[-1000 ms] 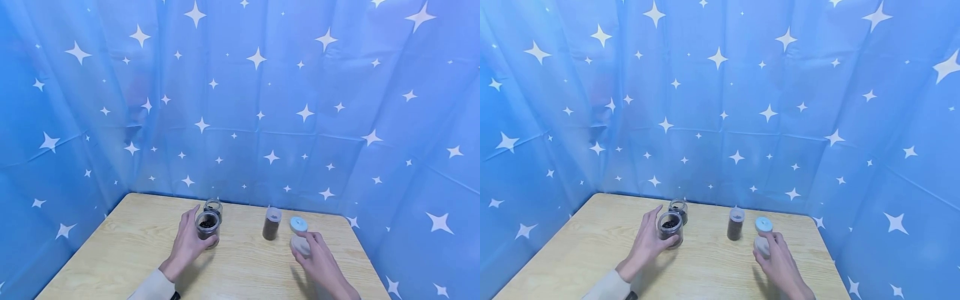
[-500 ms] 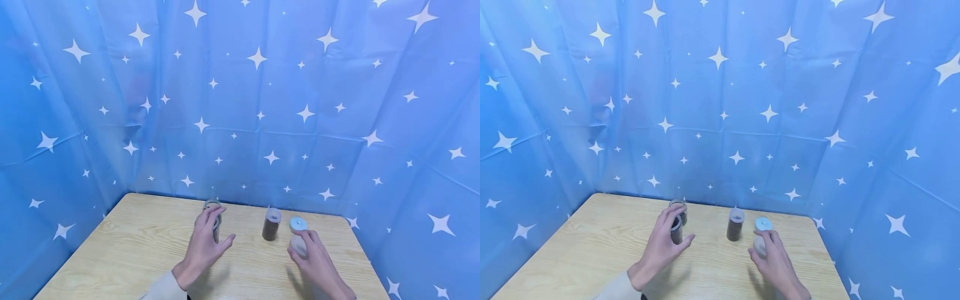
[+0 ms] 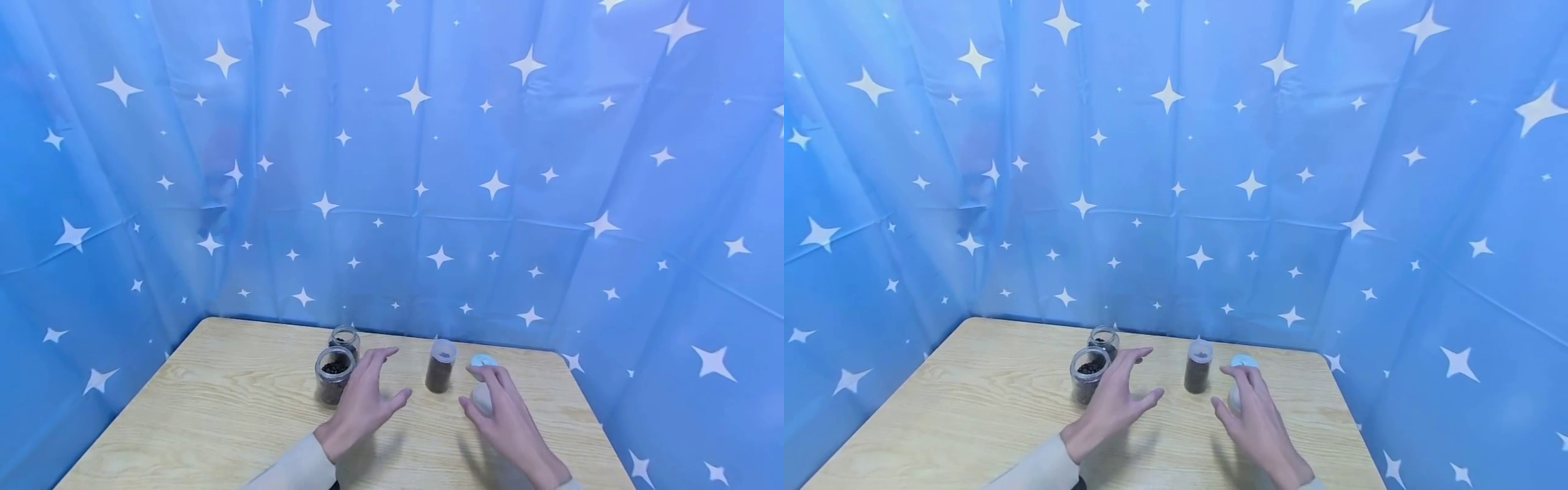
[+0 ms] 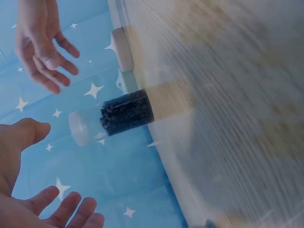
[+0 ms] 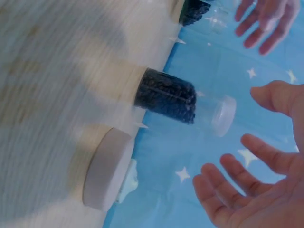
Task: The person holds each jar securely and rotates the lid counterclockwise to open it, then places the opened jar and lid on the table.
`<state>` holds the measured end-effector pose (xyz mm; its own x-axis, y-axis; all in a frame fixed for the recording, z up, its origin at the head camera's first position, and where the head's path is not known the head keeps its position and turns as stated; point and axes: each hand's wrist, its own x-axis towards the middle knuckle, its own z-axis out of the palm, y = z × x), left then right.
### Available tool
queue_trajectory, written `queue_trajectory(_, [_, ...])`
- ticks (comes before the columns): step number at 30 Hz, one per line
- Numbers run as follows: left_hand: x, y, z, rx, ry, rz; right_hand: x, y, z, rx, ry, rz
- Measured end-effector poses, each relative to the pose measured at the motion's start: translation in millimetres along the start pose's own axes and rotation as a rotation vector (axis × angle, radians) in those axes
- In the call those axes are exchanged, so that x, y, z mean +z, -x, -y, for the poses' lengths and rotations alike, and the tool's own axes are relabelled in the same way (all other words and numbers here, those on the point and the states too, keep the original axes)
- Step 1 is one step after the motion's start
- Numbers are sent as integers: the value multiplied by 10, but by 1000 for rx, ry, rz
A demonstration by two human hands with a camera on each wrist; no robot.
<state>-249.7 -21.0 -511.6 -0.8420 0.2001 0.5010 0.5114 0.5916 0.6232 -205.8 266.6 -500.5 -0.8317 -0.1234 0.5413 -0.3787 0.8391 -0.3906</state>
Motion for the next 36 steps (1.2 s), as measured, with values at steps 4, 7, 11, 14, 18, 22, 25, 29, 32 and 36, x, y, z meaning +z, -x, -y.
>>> queue_trajectory(4, [117,-82,17,-34,21,41,-13,-31,47,-15,2,-3])
queue_trajectory(7, [202,-154,8,-60,60,75,-14,-58,83,-33,3,-13])
queue_trajectory(11, [308,-225,-31,-102,112,120,-22,-87,132,-58,-7,-27])
queue_trajectory(14, [381,-258,-50,-131,131,145,-22,-98,161,-71,-13,-29])
queue_trajectory(18, [483,-296,-43,-159,144,173,-18,-106,192,-89,-13,-28])
queue_trajectory(22, [569,-345,-48,-186,154,198,-27,-117,220,-117,-10,-33])
queue_trajectory(25, [624,-377,-54,-205,168,223,-28,-125,239,-140,-8,-42])
queue_trajectory(29, [690,-409,-63,-226,190,248,-6,-137,267,-178,-13,-56])
queue_trajectory(32, [739,-434,-70,-224,212,249,17,-154,292,-201,-10,-60])
queue_trajectory(36, [800,-471,-84,-190,240,246,36,-179,324,-209,-3,-64])
